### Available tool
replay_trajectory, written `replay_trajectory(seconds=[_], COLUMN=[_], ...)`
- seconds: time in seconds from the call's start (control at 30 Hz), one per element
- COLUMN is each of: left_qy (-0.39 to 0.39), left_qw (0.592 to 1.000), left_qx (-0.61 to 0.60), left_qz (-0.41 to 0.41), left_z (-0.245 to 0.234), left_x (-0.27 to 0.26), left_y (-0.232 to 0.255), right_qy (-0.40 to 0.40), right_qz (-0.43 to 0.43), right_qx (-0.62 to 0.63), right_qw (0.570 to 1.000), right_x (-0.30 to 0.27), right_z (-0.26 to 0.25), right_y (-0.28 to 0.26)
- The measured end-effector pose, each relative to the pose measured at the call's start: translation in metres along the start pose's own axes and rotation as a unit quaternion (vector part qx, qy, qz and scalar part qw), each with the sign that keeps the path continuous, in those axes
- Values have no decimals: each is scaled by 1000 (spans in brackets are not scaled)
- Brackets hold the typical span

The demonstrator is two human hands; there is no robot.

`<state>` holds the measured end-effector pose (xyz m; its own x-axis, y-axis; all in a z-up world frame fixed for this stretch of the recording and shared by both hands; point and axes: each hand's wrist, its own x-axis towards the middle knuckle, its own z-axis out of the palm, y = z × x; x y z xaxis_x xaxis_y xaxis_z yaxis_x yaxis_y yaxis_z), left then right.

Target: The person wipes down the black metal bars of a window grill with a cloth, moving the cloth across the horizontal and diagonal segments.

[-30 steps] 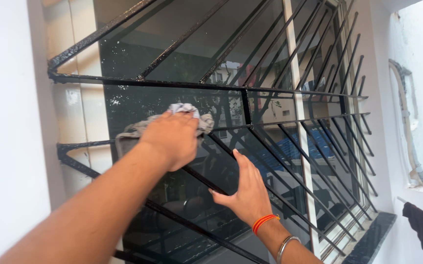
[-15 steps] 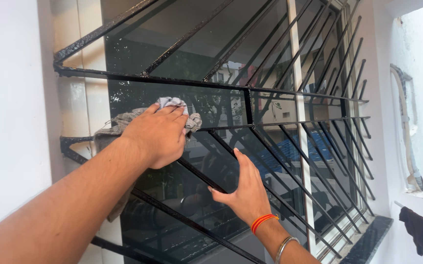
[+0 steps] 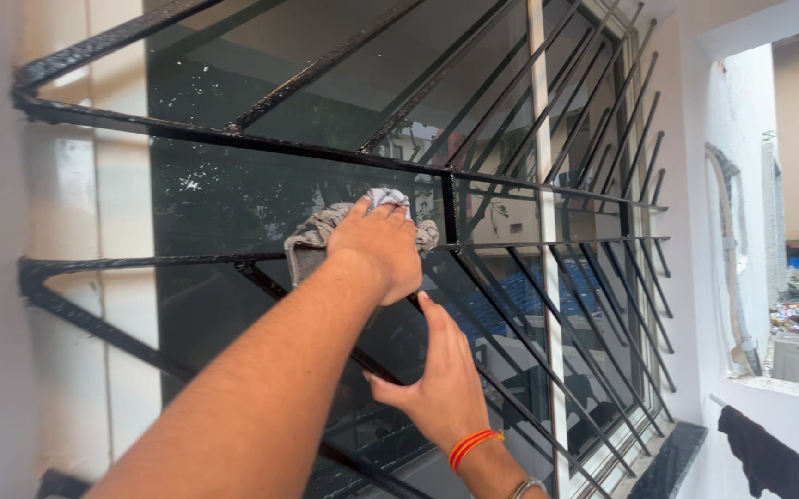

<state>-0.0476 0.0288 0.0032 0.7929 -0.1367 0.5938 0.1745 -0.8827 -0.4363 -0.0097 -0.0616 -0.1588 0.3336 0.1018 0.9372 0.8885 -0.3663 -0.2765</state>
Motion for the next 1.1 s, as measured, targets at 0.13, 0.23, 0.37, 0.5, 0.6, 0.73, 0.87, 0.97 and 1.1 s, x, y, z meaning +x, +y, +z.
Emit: replay_trajectory(seconds=[0.13, 0.23, 0.37, 0.5, 0.6, 0.73, 0.87, 0.97, 1.1], left_qy=[-6, 4, 7, 26, 17, 40, 58, 74, 90], left_qw=[1000, 1000, 1000, 1000, 1000, 999, 998, 997, 996], left_qx=[-8, -14, -2, -1, -6, -12, 3, 8, 12], left_qz=[0, 0, 7, 3, 2, 15, 14, 12, 9], left_z=[9, 16, 22, 21, 17, 14, 12, 6, -6], left_x=[24, 38, 41, 34, 24, 7, -13, -38, -79], left_y=[19, 29, 31, 28, 24, 6, -14, -33, -63], right_qy=[-32, -27, -15, -35, -14, 5, 16, 13, -6], right_qz=[23, 15, -8, 18, -20, -37, -57, -56, -24], right_qx=[7, 4, 2, 6, 2, -9, -22, -23, -24], right_qw=[999, 1000, 1000, 999, 1000, 999, 998, 998, 999], right_x=[3, 2, 1, 1, 0, -1, -3, -3, -5], right_z=[0, 0, 1, 0, 1, 2, 3, 1, -3], right_y=[4, 7, 10, 6, 7, 8, 10, 9, 4])
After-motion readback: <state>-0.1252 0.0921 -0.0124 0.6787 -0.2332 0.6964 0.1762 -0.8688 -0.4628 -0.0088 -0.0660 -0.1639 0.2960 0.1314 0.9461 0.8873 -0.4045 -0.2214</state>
